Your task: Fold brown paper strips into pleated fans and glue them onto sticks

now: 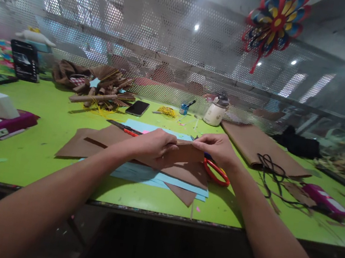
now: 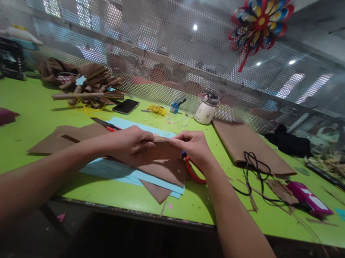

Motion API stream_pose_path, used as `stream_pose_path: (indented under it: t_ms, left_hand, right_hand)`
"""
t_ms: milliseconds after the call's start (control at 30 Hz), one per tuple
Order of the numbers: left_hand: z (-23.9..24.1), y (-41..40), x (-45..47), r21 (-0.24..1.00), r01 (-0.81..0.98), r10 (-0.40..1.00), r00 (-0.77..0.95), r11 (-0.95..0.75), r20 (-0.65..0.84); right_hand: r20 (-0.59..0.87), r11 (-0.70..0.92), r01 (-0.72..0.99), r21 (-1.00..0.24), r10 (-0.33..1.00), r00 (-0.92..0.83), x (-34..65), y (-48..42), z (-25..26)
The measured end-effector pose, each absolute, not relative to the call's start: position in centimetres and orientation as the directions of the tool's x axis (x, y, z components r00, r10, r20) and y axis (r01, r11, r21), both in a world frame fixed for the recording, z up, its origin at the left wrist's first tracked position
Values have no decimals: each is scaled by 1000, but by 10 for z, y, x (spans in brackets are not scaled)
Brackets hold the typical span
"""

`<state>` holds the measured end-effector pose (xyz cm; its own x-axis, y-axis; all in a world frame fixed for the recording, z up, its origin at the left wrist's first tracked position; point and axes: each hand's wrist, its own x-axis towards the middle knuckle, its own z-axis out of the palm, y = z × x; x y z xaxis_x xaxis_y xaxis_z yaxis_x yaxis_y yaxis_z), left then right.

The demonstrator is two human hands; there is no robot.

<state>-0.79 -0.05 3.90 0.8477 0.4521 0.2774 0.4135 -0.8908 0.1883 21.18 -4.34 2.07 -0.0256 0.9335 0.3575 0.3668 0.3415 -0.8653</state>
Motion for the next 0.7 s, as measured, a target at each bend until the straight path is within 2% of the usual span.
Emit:
stream_pose_path:
  t_ms: [67, 233, 367, 700]
  left_hand:
    - [40, 0, -8, 232, 406, 458, 851, -884, 255]
    - [44, 1, -8, 454, 398, 494, 862, -797, 112]
    - [42, 6, -8, 507, 354, 480, 866, -786, 139]
    - [41, 12, -11, 732, 288, 510, 855, -618, 94]
  right_hand:
    - [325, 307, 334, -891, 946, -1, 211, -42, 20]
    - [204, 203, 180, -962, 979, -14, 212, -41, 20]
    - [125, 133, 132, -982, 990, -65, 215, -41, 20]
    - [253, 237, 162, -958, 964, 83, 215, -39, 20]
